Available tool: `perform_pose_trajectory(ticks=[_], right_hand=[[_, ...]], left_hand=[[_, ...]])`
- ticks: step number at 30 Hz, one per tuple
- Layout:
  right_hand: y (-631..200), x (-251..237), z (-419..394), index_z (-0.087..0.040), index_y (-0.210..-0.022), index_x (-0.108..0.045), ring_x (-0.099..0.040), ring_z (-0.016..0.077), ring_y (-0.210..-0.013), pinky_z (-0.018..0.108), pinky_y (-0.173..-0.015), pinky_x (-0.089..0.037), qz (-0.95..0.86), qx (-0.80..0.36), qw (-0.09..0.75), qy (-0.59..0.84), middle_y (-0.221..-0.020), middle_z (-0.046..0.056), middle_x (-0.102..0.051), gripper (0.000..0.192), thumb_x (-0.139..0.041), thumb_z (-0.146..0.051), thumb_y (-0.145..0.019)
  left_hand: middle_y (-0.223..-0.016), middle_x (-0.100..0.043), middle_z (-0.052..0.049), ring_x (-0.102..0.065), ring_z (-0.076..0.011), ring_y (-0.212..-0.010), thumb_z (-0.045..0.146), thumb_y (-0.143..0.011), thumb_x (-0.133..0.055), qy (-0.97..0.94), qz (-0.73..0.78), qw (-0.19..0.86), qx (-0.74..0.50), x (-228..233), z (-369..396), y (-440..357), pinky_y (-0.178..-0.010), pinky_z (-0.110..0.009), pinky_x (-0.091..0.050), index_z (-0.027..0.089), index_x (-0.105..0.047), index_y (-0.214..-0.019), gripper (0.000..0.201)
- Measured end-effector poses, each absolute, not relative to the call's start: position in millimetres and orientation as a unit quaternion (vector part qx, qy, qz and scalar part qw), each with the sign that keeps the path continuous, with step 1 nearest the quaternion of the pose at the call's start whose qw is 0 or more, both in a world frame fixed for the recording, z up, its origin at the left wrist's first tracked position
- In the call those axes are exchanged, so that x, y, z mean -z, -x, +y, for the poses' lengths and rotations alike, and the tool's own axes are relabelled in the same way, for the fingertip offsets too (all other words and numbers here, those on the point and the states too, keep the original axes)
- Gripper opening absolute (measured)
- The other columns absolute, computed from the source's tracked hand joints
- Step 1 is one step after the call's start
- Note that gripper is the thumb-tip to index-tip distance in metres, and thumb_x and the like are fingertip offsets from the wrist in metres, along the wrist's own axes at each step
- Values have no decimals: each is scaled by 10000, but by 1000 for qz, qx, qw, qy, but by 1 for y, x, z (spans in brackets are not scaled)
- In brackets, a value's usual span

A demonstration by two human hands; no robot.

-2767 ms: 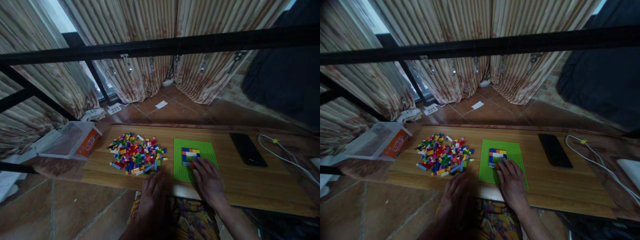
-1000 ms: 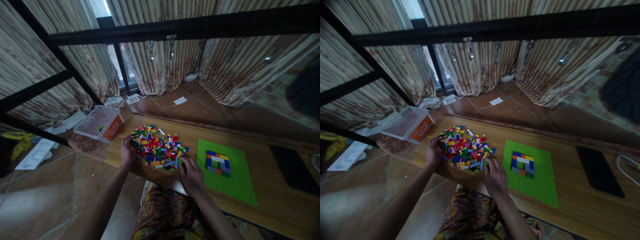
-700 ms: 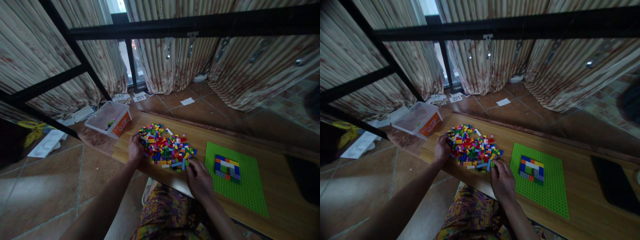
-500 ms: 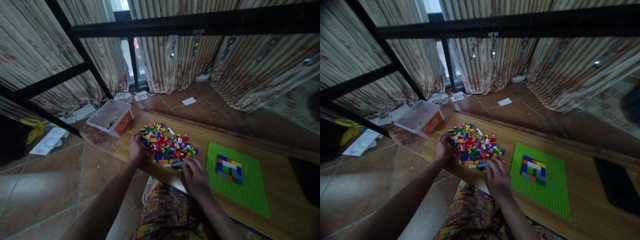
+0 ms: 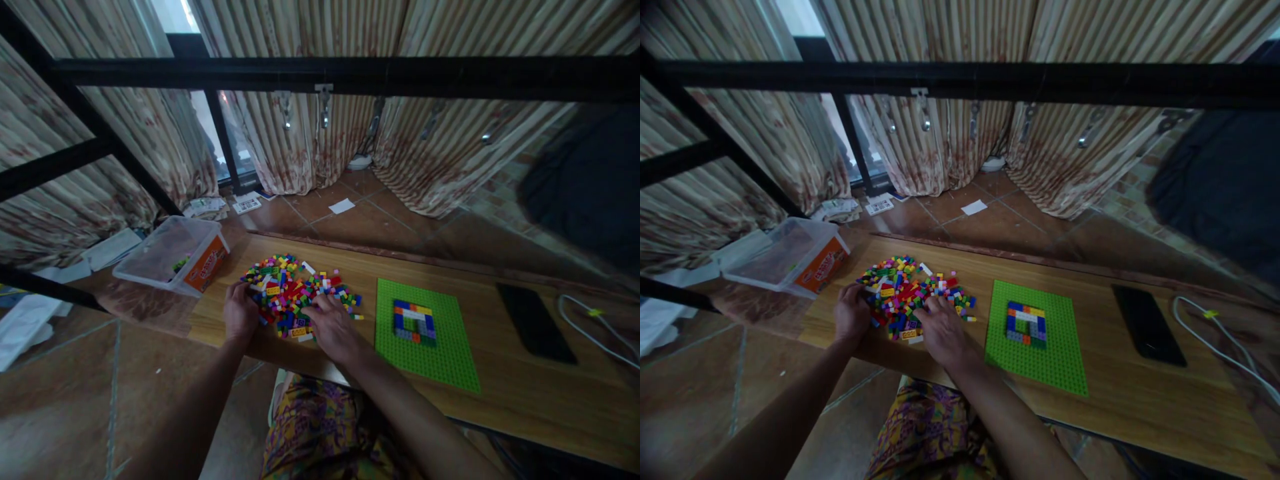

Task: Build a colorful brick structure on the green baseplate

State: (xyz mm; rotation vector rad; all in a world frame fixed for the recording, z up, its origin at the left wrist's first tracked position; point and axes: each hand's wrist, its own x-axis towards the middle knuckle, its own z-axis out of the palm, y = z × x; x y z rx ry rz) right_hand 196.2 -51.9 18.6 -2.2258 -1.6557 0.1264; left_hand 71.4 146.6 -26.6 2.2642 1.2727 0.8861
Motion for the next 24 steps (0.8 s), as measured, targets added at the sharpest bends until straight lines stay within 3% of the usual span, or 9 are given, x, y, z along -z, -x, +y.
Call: perform_pose_trajectory(ticks=[8, 24], right_hand=[[-201, -20, -49, -231, -975, -655, -487, 225, -994, 345, -854, -386, -609, -31, 125, 783, -965, 44, -606, 192, -512, -130, -895], [-201, -8, -50, -204, -958, -641, -548, 240, -957, 378, -899, -402, -567, -22, 197, 800, -940, 64, -646, 107, -616, -231, -857]], left_hand=[[-1099, -622, -119, -598, -241, -1004, 131, -817, -418, -815, 450, 185, -314, 26, 149, -71, -917, -383, -490, 151, -665, -990, 302], [-1099, -628, -118, -605, -227, -1023, 129, -830, -396, -806, 459, 203, -315, 27, 145, -71, -921, -350, -494, 153, -665, -989, 313]])
